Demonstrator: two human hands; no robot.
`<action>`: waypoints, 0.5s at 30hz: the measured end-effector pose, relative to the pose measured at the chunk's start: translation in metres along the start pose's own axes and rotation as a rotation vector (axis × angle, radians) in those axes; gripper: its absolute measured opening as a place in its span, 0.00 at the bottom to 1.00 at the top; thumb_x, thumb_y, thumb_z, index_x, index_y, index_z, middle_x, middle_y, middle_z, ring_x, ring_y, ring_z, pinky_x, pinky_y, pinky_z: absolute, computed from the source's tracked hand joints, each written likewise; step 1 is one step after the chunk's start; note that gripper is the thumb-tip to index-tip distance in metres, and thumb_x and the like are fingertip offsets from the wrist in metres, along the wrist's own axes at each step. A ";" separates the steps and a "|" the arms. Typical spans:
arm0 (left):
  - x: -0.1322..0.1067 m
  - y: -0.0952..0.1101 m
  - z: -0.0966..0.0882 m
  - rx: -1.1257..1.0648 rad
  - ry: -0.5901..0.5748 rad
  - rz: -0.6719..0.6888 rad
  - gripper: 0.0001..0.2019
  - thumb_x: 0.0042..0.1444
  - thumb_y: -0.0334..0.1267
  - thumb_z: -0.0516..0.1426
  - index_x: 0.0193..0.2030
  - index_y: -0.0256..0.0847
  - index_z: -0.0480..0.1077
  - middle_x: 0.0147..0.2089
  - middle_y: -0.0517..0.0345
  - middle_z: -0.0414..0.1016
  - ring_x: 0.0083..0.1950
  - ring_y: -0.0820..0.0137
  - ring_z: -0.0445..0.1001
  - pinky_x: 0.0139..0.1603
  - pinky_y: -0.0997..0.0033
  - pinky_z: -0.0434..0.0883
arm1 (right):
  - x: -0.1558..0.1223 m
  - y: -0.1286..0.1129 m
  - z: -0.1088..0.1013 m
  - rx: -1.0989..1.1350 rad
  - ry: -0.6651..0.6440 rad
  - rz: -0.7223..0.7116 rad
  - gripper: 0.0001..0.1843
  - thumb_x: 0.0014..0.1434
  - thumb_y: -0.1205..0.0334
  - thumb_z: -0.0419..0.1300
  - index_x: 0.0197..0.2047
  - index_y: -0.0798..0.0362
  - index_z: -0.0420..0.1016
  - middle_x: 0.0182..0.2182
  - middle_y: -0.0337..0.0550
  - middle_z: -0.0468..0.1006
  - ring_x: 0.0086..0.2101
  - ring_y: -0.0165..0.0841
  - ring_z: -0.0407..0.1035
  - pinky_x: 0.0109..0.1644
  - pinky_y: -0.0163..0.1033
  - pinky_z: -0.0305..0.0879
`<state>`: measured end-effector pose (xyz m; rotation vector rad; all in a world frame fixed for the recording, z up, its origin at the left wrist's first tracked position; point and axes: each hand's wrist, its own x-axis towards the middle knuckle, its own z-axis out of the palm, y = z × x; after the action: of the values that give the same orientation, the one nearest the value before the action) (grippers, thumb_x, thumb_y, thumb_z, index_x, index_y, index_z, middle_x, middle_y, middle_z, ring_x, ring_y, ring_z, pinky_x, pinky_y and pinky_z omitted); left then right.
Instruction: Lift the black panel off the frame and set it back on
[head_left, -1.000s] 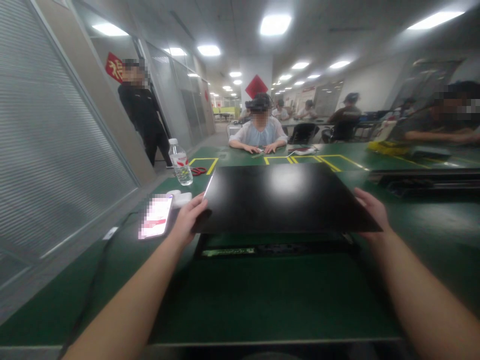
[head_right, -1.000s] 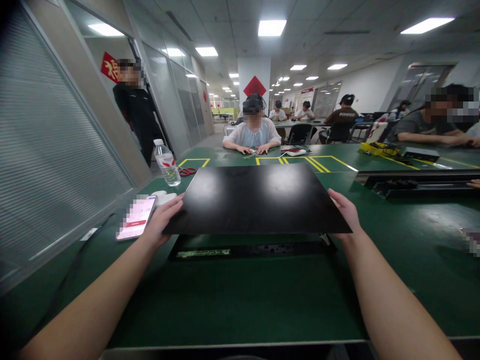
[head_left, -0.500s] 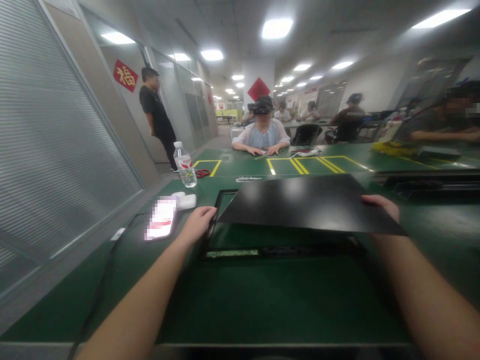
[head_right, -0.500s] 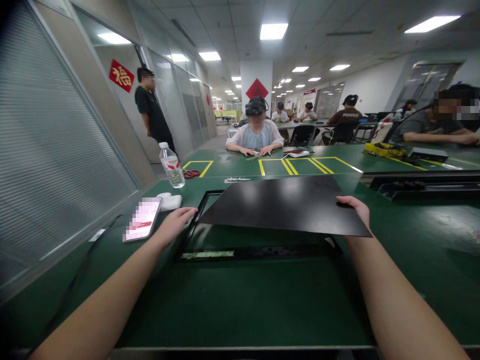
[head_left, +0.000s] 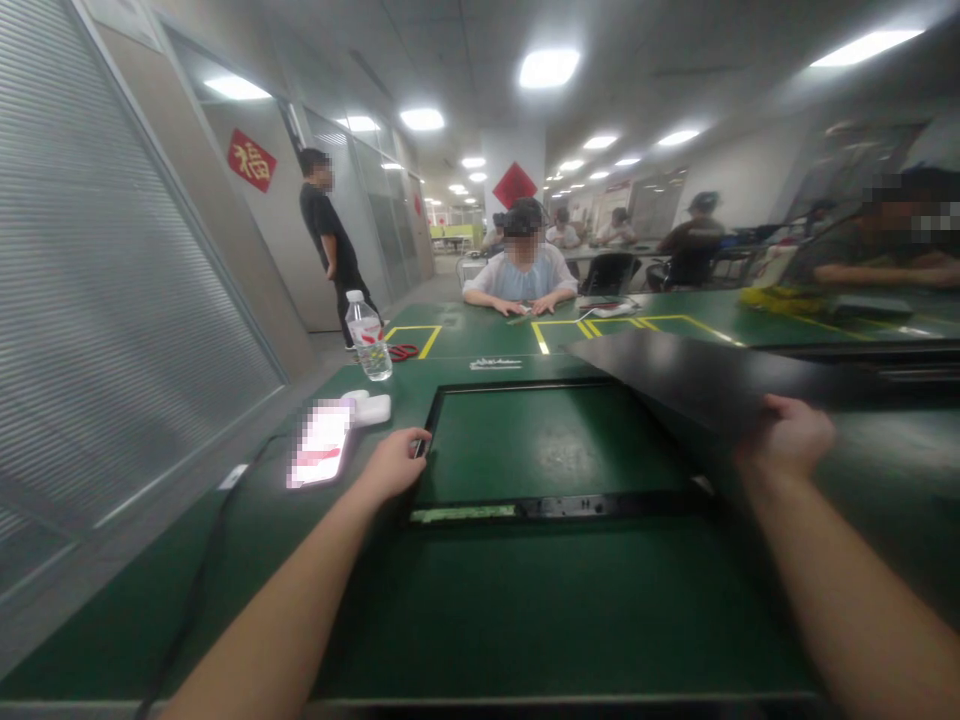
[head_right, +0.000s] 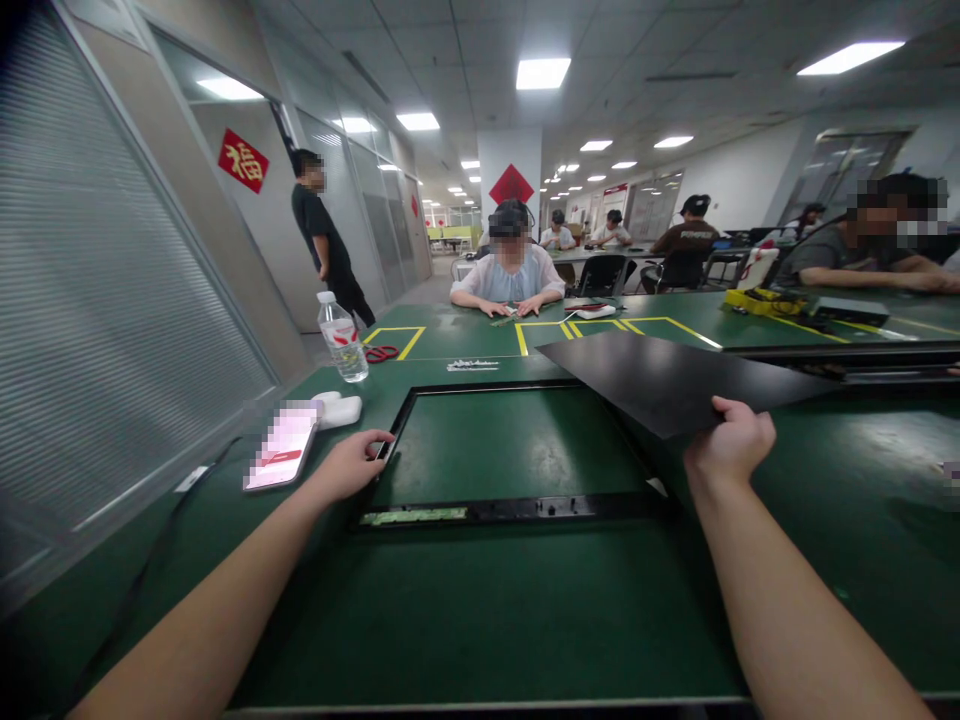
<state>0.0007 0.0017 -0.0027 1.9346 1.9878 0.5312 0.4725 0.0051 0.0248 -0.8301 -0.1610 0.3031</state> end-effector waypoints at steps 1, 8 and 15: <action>0.000 0.000 0.000 0.003 0.008 0.013 0.24 0.48 0.28 0.57 0.53 0.39 0.78 0.41 0.49 0.80 0.40 0.59 0.80 0.44 0.65 0.73 | 0.000 0.000 0.000 -0.020 0.005 -0.023 0.12 0.39 0.77 0.56 0.22 0.52 0.58 0.26 0.36 0.65 0.31 0.29 0.67 0.37 0.35 0.70; 0.000 0.000 0.003 -0.046 0.037 0.050 0.24 0.46 0.27 0.56 0.51 0.41 0.80 0.46 0.47 0.80 0.44 0.58 0.79 0.48 0.64 0.73 | 0.007 0.003 -0.009 -0.155 0.014 0.073 0.12 0.44 0.75 0.55 0.32 0.51 0.63 0.28 0.36 0.66 0.30 0.30 0.67 0.29 0.34 0.68; 0.002 -0.004 0.006 -0.092 0.069 0.097 0.22 0.44 0.27 0.57 0.46 0.43 0.80 0.46 0.48 0.81 0.44 0.57 0.79 0.48 0.62 0.74 | 0.024 0.014 -0.016 -0.197 0.076 0.134 0.16 0.44 0.75 0.56 0.34 0.48 0.57 0.35 0.36 0.69 0.35 0.30 0.70 0.37 0.36 0.73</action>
<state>0.0000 0.0037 -0.0094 1.9884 1.8822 0.7101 0.4968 0.0110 0.0043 -1.0489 -0.0651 0.3849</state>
